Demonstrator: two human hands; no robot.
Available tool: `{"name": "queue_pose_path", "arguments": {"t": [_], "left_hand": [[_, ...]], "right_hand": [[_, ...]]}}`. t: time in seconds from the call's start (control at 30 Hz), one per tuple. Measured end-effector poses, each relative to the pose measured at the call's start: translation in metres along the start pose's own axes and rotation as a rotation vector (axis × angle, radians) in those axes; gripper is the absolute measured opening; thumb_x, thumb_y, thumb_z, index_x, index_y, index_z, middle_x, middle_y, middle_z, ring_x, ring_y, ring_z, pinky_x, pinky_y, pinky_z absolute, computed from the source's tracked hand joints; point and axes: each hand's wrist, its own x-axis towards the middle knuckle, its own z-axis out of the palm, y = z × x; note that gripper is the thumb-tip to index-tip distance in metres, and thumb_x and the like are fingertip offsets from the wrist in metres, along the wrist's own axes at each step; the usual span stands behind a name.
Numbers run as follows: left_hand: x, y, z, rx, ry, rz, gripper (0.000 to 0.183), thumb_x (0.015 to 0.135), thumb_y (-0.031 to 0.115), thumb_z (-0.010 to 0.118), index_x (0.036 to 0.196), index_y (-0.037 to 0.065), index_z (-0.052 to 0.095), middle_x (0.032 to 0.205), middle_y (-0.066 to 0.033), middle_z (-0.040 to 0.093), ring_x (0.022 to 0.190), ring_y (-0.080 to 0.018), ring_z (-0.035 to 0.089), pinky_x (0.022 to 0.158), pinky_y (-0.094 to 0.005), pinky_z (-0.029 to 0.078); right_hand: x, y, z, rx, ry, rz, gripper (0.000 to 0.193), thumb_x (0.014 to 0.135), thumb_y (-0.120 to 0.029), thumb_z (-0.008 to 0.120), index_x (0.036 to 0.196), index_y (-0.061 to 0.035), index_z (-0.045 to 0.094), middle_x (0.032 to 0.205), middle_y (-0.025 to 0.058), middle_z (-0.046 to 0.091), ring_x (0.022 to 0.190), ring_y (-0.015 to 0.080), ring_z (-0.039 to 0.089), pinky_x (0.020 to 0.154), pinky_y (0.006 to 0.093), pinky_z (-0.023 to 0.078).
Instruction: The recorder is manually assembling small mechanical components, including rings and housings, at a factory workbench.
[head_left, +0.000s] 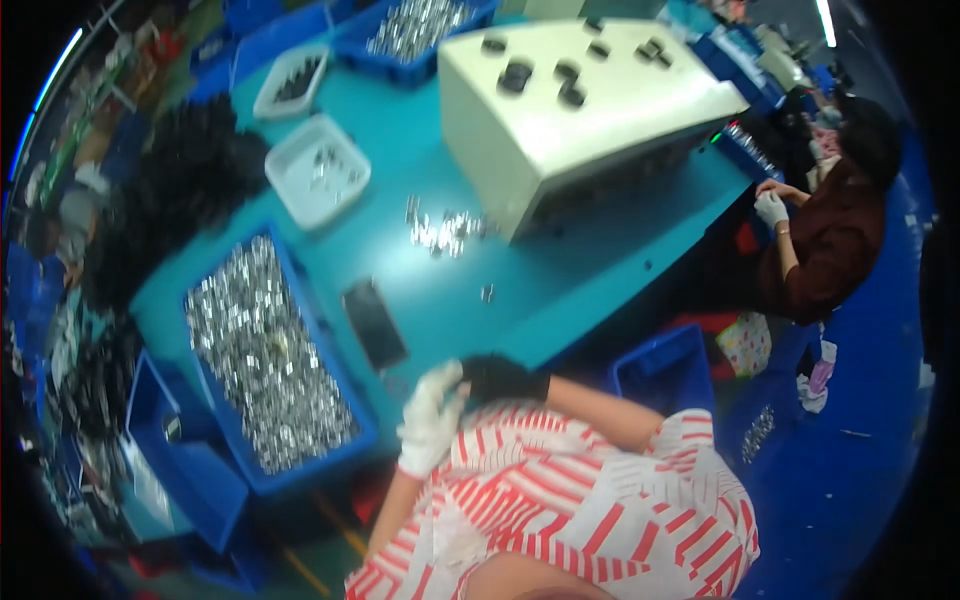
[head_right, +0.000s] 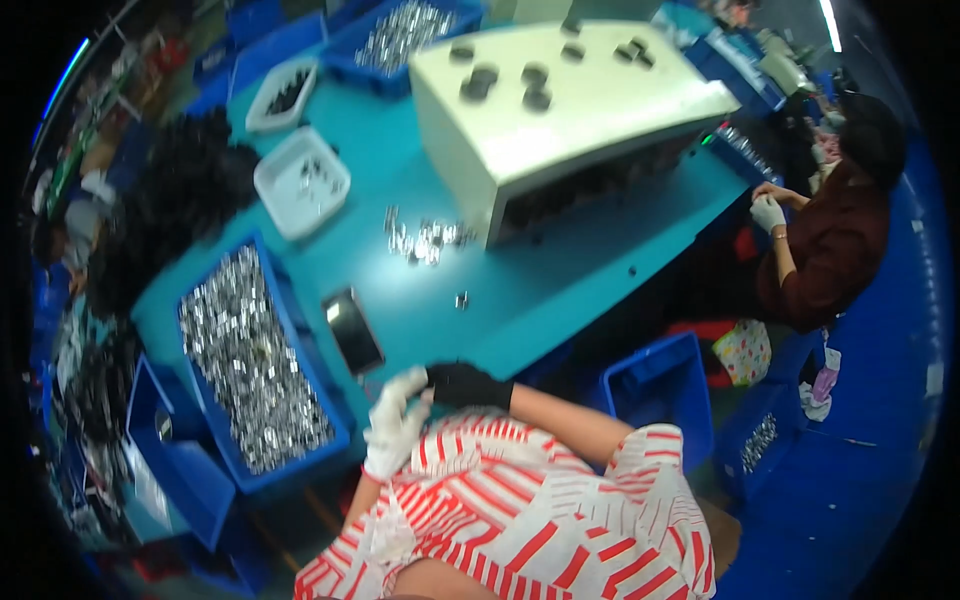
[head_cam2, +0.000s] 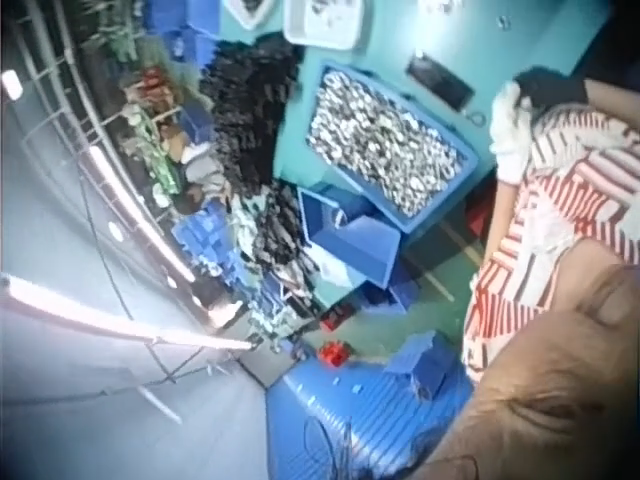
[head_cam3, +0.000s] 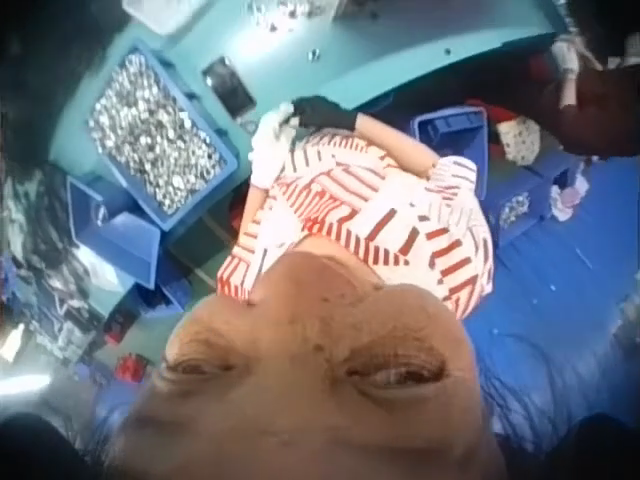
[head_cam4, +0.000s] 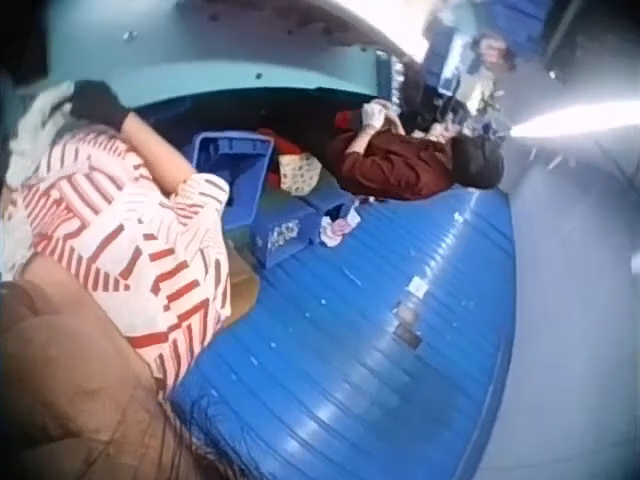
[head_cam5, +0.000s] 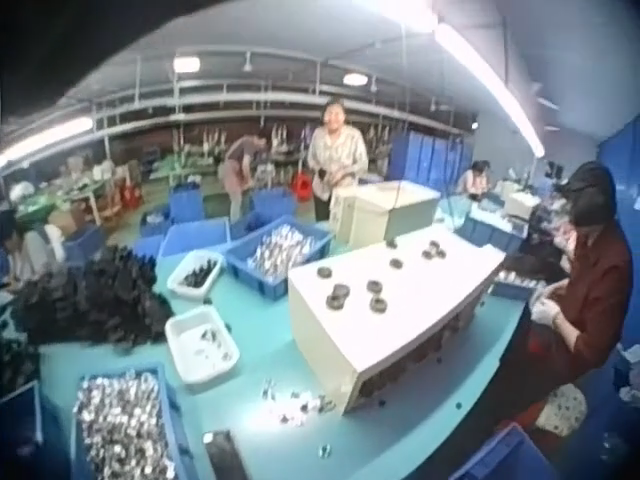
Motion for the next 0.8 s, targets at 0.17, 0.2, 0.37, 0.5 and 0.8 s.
{"name": "queue_pose_path", "arguments": {"t": [0.17, 0.2, 0.37, 0.5, 0.8], "left_hand": [[-0.011, -0.017, 0.001, -0.578, -0.027, -0.53, 0.039, 0.082, -0.002, 0.057, 0.12, -0.004, 0.05, 0.11, -0.0121, 0.059, 0.097, -0.0185, 0.06, 0.081, -0.0276, 0.05], [-0.008, -0.018, -0.001, -0.652, -0.006, -0.639, 0.04, 0.083, -0.002, 0.057, 0.122, -0.004, 0.048, 0.111, -0.0123, 0.058, 0.096, -0.0189, 0.06, 0.08, -0.0278, 0.051], [-0.009, -0.043, -0.005, -0.878, 0.026, -0.84, 0.044, 0.081, 0.008, 0.062, 0.121, -0.003, 0.048, 0.11, -0.0128, 0.057, 0.092, -0.0197, 0.06, 0.074, -0.0287, 0.053], [-0.01, -0.038, -0.004, -0.838, 0.002, -0.861, 0.042, 0.083, 0.008, 0.06, 0.121, -0.004, 0.048, 0.107, -0.0124, 0.058, 0.089, -0.0187, 0.061, 0.072, -0.0276, 0.053], [-0.016, -0.055, 0.015, -0.973, -0.075, -0.913, 0.031, 0.081, 0.009, 0.061, 0.112, 0.007, 0.056, 0.102, -0.0045, 0.061, 0.088, -0.0183, 0.06, 0.07, -0.0367, 0.053]], "right_hand": [[0.009, -0.025, -0.023, 0.188, 0.052, 0.371, 0.035, 0.083, -0.04, 0.062, 0.091, -0.0053, 0.063, 0.075, 0.0058, 0.062, 0.066, 0.0136, 0.059, 0.062, 0.0295, 0.047], [0.017, -0.014, -0.027, -0.346, 0.305, 0.145, 0.035, 0.083, -0.04, 0.06, 0.098, -0.0081, 0.061, 0.092, 0.0084, 0.064, 0.079, 0.0223, 0.062, 0.072, 0.036, 0.048], [0.056, 0.04, -0.075, -0.865, 0.529, 0.201, 0.033, 0.082, -0.027, 0.057, 0.113, -0.016, 0.054, 0.126, 0.0069, 0.045, 0.101, 0.0291, 0.055, 0.078, 0.0436, 0.048], [0.064, 0.056, -0.082, -0.876, 0.474, 0.119, 0.017, 0.08, -0.017, 0.053, 0.096, -0.0128, 0.054, 0.102, 0.0084, 0.05, 0.091, 0.0271, 0.055, 0.071, 0.0412, 0.049], [0.108, 0.053, -0.093, -0.715, 0.512, 0.146, 0.024, 0.085, -0.027, 0.045, 0.082, -0.0092, 0.062, 0.084, 0.0173, 0.063, 0.076, 0.0331, 0.06, 0.073, 0.0458, 0.045]]}}
